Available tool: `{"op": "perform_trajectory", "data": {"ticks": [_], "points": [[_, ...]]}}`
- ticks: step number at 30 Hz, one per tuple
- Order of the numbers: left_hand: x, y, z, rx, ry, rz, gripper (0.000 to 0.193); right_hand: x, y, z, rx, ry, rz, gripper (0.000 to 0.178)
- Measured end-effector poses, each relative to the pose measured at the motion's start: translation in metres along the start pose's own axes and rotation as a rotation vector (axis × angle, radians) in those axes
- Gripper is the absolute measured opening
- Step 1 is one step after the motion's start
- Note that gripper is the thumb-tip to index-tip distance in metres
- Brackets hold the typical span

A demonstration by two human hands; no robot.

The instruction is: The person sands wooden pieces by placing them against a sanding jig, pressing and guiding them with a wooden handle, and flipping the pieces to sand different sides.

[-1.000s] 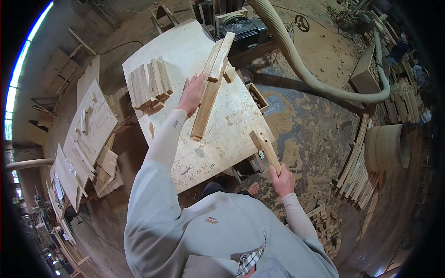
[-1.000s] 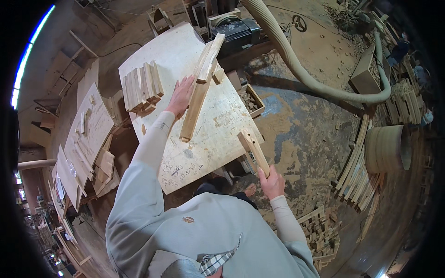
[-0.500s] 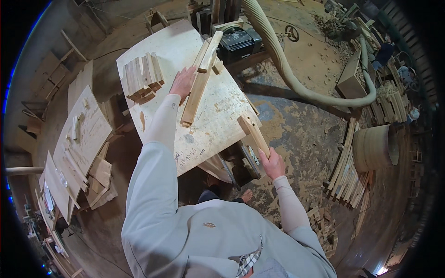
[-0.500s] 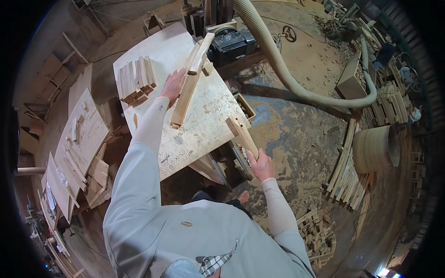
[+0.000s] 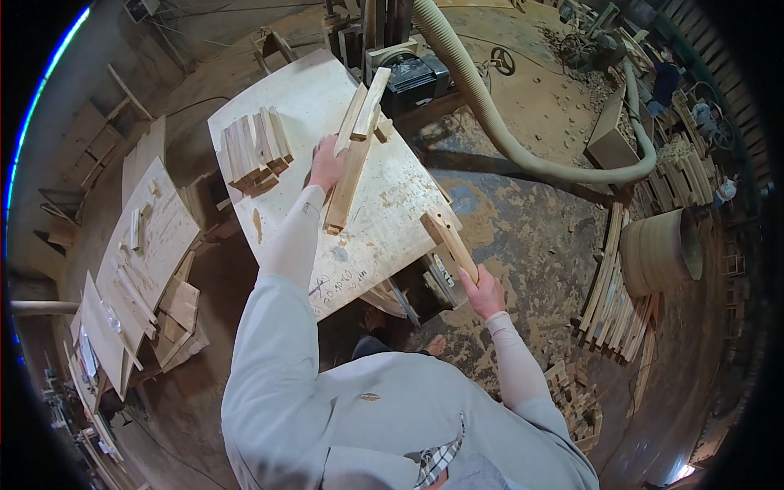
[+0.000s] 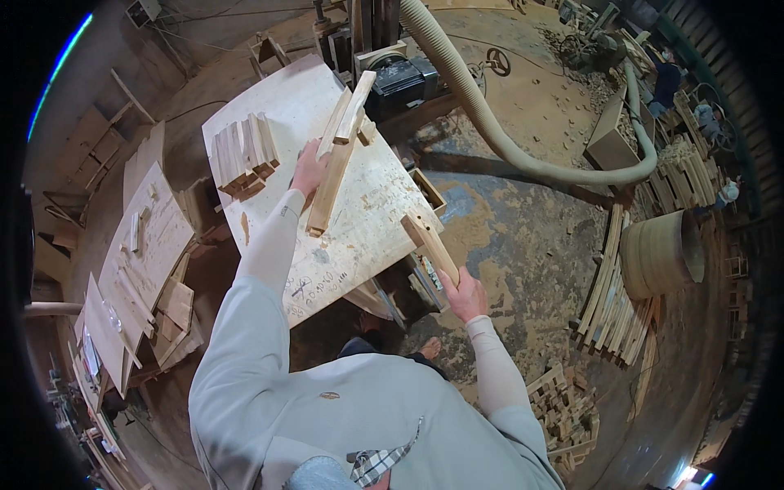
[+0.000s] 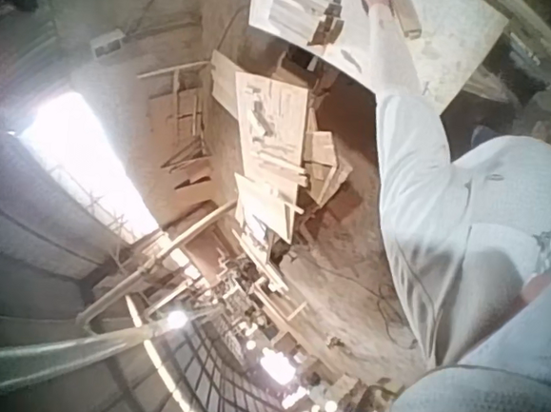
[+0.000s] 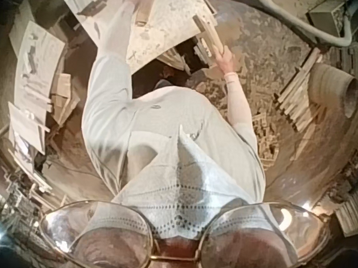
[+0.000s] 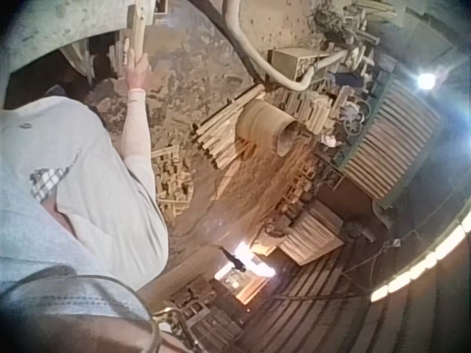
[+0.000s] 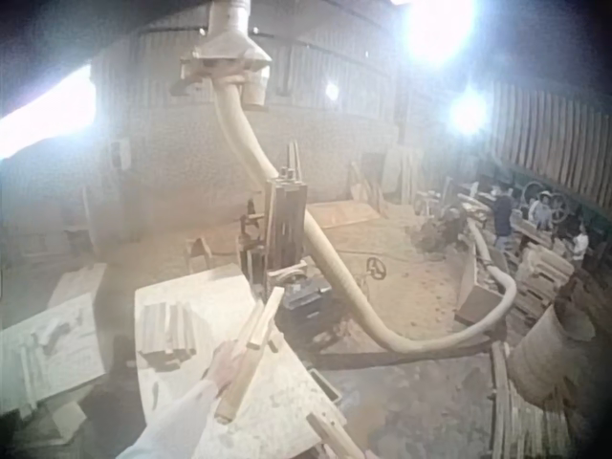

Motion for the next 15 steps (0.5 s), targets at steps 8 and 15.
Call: {"op": "perform_trajectory", "data": {"ticks": [8,15], "points": [[0.037,0.011,-0.007,-0.162,0.132,-0.042,0.052,0.022,-0.027,-0.001,-0.016,-0.099,0.029,0.059],[0.031,0.018,-0.011,0.041,-0.037,-0.180,0.049,0.030,-0.023,-0.002,-0.070,-0.119,-0.013,0.057]]}}
Point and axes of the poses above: each hand's wrist, its own z-axis towards the middle knuckle, its own x-axis out of the back of the hand, y = z × x, the point moved 5 cm from there along z, towards the middle knuckle, and after that the axes turned 12 degrees about -z, right-handed, at the moved point
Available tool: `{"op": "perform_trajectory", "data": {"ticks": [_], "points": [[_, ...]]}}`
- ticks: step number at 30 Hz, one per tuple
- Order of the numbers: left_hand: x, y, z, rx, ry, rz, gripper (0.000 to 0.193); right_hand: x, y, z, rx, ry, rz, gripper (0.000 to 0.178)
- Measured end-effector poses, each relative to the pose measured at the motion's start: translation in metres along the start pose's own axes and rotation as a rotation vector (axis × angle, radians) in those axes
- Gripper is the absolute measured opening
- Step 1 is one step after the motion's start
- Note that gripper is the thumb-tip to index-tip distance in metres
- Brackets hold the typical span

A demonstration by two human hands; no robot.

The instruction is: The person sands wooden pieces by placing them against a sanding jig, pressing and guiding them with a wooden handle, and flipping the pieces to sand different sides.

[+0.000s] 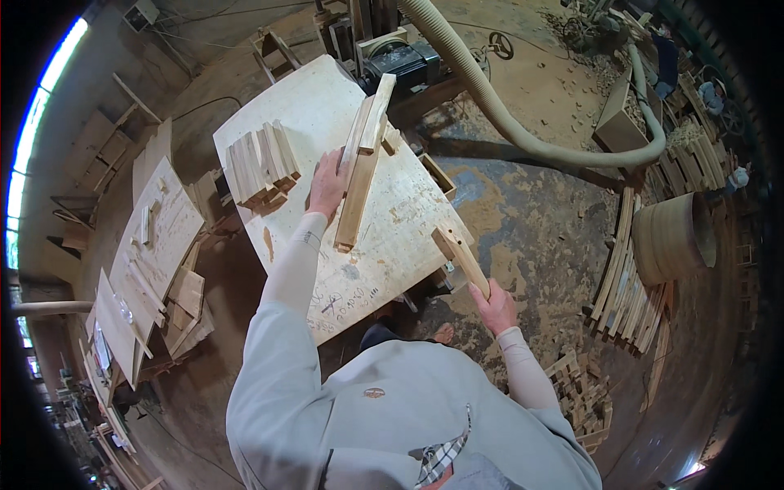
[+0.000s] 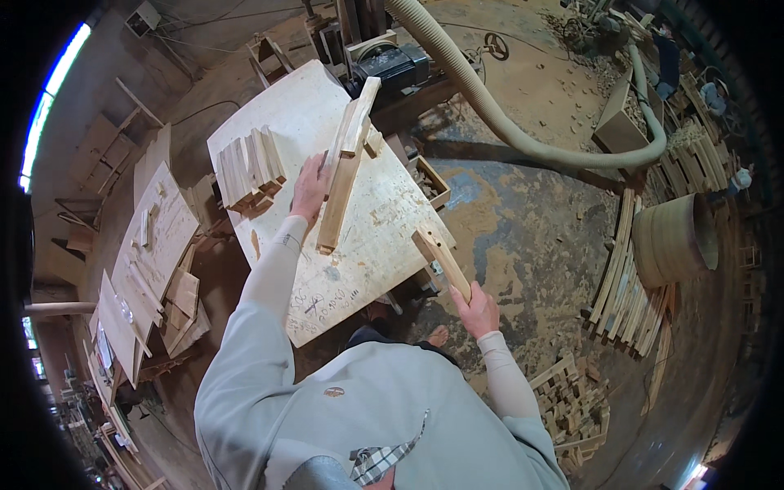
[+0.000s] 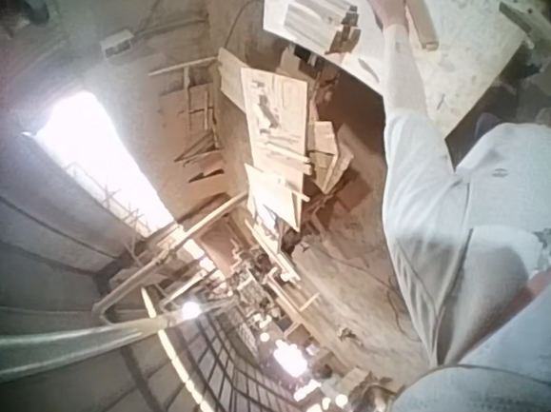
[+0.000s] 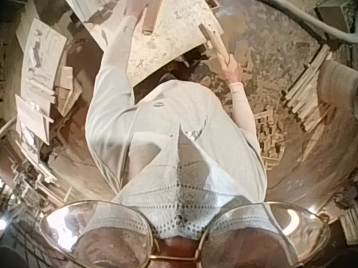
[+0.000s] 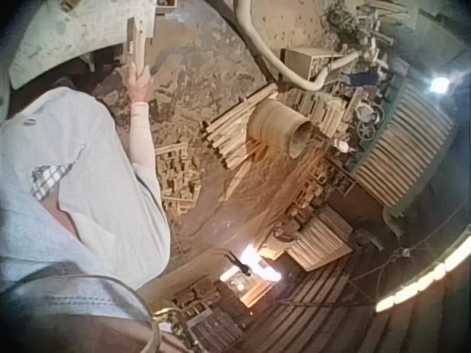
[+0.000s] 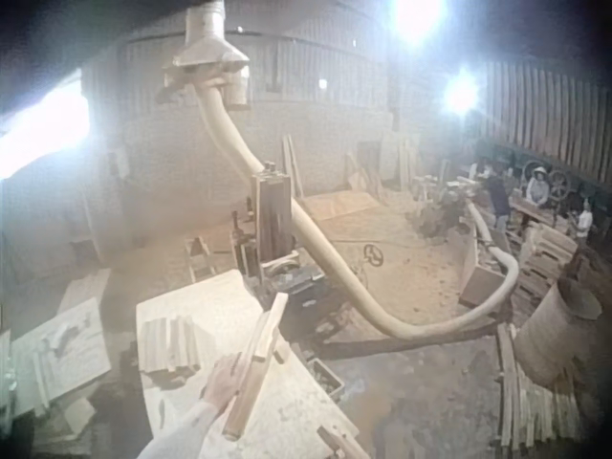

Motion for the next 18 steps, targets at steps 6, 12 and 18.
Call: {"op": "perform_trajectory", "data": {"ticks": [6,12,18], "points": [[-0.018,-0.027,0.028,-0.092,-0.132,0.160,0.053,-0.004,-0.001,0.001,0.012,0.015,-0.020,0.052],[-0.026,-0.022,0.051,-0.056,-0.162,0.166,0.054,-0.003,-0.008,0.000,0.006,0.013,-0.037,0.055],[-0.028,-0.023,0.053,-0.051,-0.181,0.124,0.055,-0.010,-0.004,0.002,0.023,0.030,-0.043,0.053]]}}
Point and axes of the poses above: each hand's wrist, its own z-axis towards the middle knuckle, its own x-axis out of the back of the hand, y = z × x, the point moved 5 cm from there along z, towards the middle knuckle, and after that the axes turned 12 degrees about -z, right-handed, at the moved point
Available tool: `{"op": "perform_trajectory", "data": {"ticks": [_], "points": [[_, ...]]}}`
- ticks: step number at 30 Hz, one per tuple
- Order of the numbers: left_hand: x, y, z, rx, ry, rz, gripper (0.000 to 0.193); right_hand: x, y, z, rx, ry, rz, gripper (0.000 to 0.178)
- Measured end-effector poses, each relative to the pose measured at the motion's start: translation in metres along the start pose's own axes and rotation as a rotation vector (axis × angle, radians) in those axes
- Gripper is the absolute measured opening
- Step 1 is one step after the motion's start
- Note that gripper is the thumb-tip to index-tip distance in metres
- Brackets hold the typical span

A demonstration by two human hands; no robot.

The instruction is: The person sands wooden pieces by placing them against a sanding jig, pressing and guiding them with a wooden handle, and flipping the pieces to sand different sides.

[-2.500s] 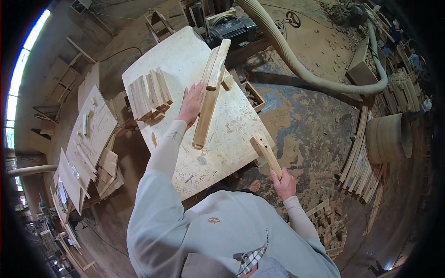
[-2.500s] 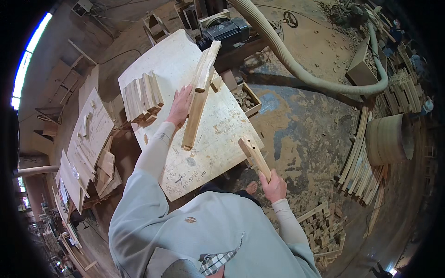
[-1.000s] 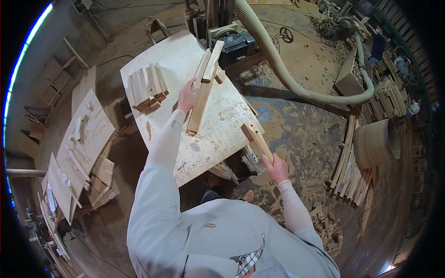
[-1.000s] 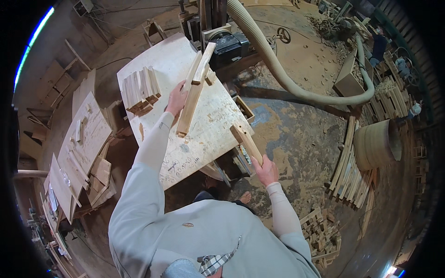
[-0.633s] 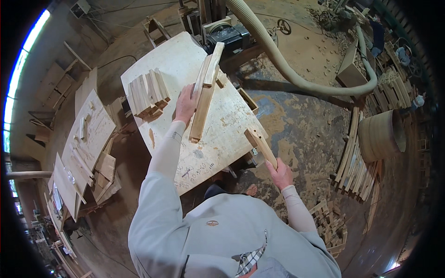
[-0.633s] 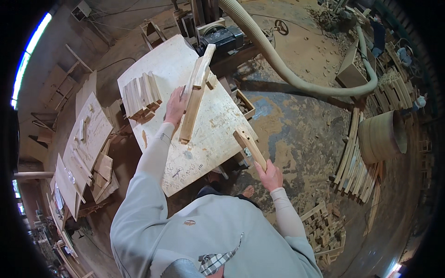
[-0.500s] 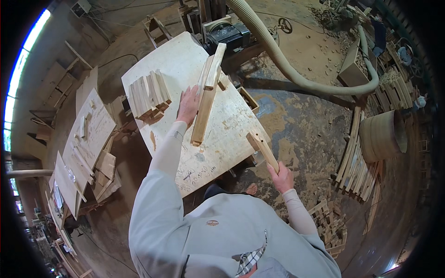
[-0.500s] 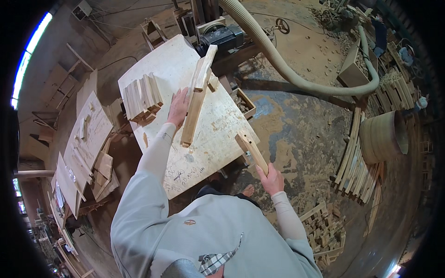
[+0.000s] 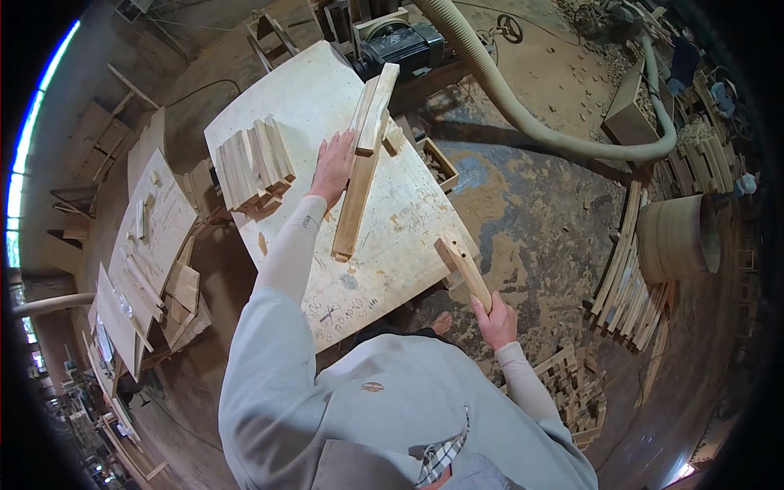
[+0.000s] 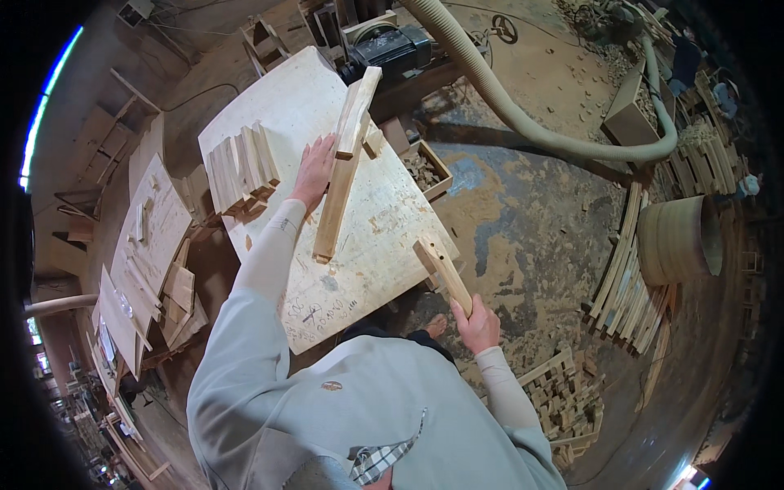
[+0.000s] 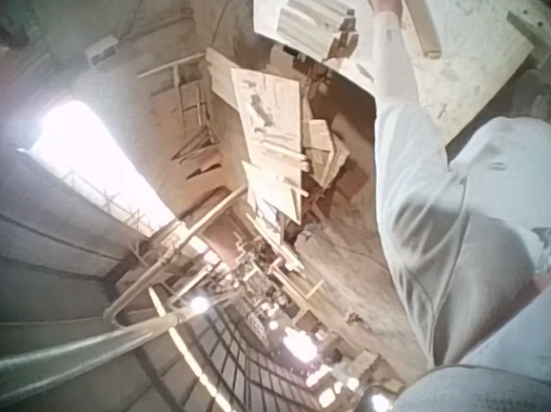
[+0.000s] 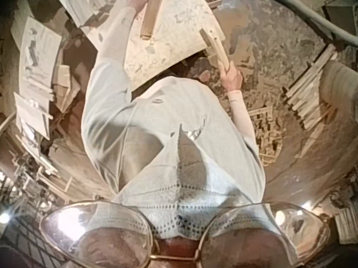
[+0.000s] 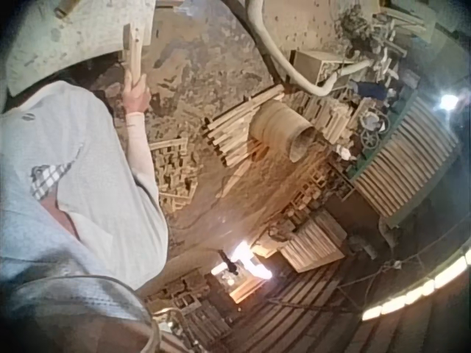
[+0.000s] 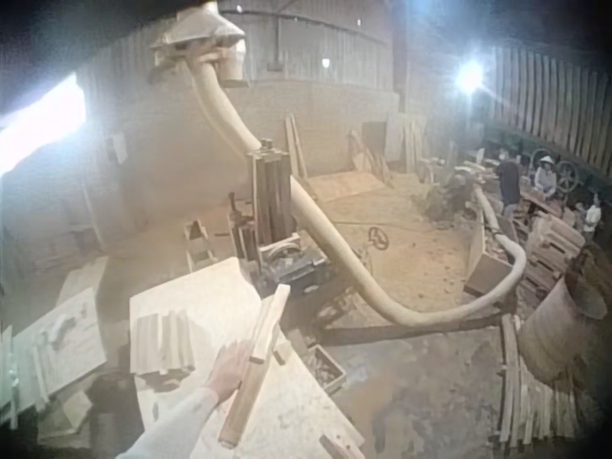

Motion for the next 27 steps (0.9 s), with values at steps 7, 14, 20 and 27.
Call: {"op": "perform_trajectory", "data": {"ticks": [7,14,20,27], "points": [[-0.002,-0.004,0.001,-0.072,0.040,0.051,0.052,-0.014,0.008,0.001,0.018,0.024,0.004,0.054],[-0.001,-0.010,0.002,-0.130,0.082,0.109,0.051,-0.030,0.015,0.006,0.004,0.010,0.034,0.054],[-0.001,-0.006,0.003,-0.147,0.094,0.192,0.054,-0.041,0.023,0.009,0.026,0.066,0.037,0.059],[0.001,0.000,0.005,-0.114,0.086,0.220,0.054,-0.045,0.027,0.011,0.017,0.052,0.086,0.064]]}}
Point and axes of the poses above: each hand's wrist, its own z-axis towards the middle knuckle, its own x-axis out of the back of the hand, y = z × x, the point moved 5 cm from there along z, towards the middle knuckle, and after that the axes turned 12 degrees about -z, right-handed, at the moved point
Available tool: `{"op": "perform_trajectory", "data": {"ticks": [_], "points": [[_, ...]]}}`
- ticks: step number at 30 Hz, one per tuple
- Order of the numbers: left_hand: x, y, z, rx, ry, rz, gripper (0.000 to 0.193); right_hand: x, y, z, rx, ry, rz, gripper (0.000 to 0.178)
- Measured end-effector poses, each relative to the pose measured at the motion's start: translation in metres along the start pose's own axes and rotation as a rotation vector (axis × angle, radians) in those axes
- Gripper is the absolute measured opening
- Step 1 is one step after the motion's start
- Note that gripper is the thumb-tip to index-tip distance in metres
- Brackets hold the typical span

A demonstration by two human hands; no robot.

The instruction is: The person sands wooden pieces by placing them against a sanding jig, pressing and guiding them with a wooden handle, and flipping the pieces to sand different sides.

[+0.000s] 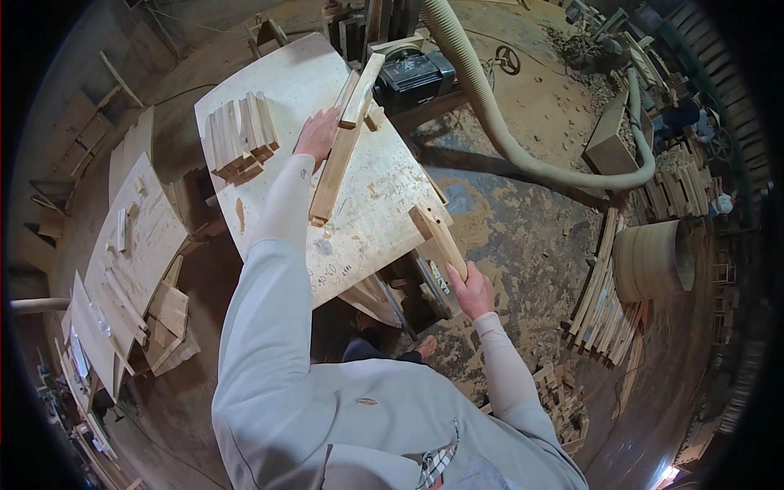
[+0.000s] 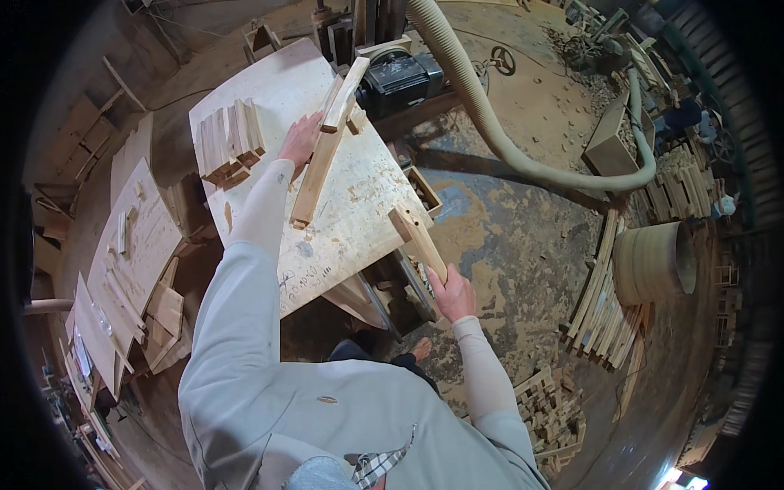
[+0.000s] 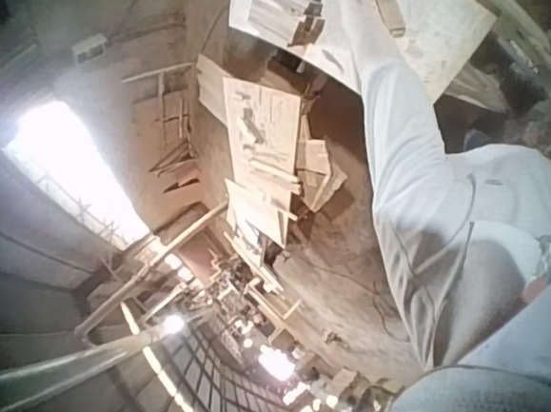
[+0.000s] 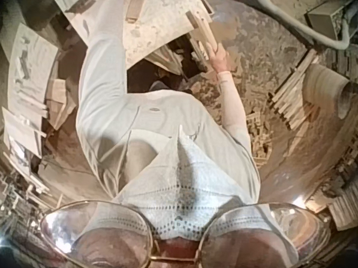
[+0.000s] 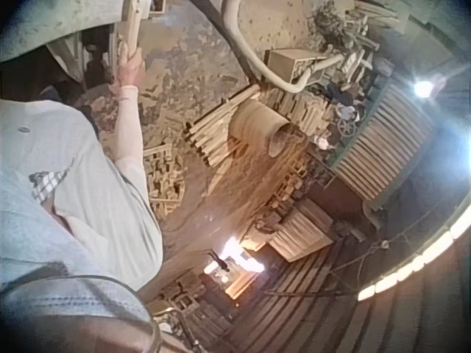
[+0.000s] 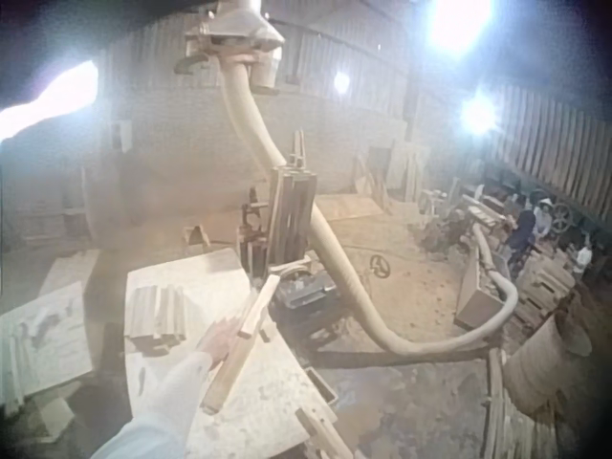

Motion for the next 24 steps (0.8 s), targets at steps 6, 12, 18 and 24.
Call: {"op": "perform_trajectory", "data": {"ticks": [6,12,18,24], "points": [[-0.011,-0.015,0.003,0.089,0.009,-0.054,0.056,0.011,-0.003,-0.005,0.005,0.004,-0.016,0.065],[-0.011,-0.024,-0.007,0.117,0.193,-0.014,0.062,0.015,-0.007,-0.004,0.018,-0.008,0.000,0.061],[-0.004,0.007,-0.015,0.236,0.149,-0.529,0.053,0.025,-0.006,-0.008,0.006,0.014,0.005,0.055],[0.019,0.017,-0.015,-0.047,0.236,-0.333,0.048,0.045,-0.028,-0.009,-0.022,-0.061,0.017,0.058]]}}
Point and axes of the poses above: each hand's wrist, its own z-axis towards the middle knuckle, its own x-axis out of the back of the hand, y = z × x, the point moved 5 cm from there along z, towards the middle knuckle, and after that the axes turned 12 degrees about -z, right-handed, at the moved point
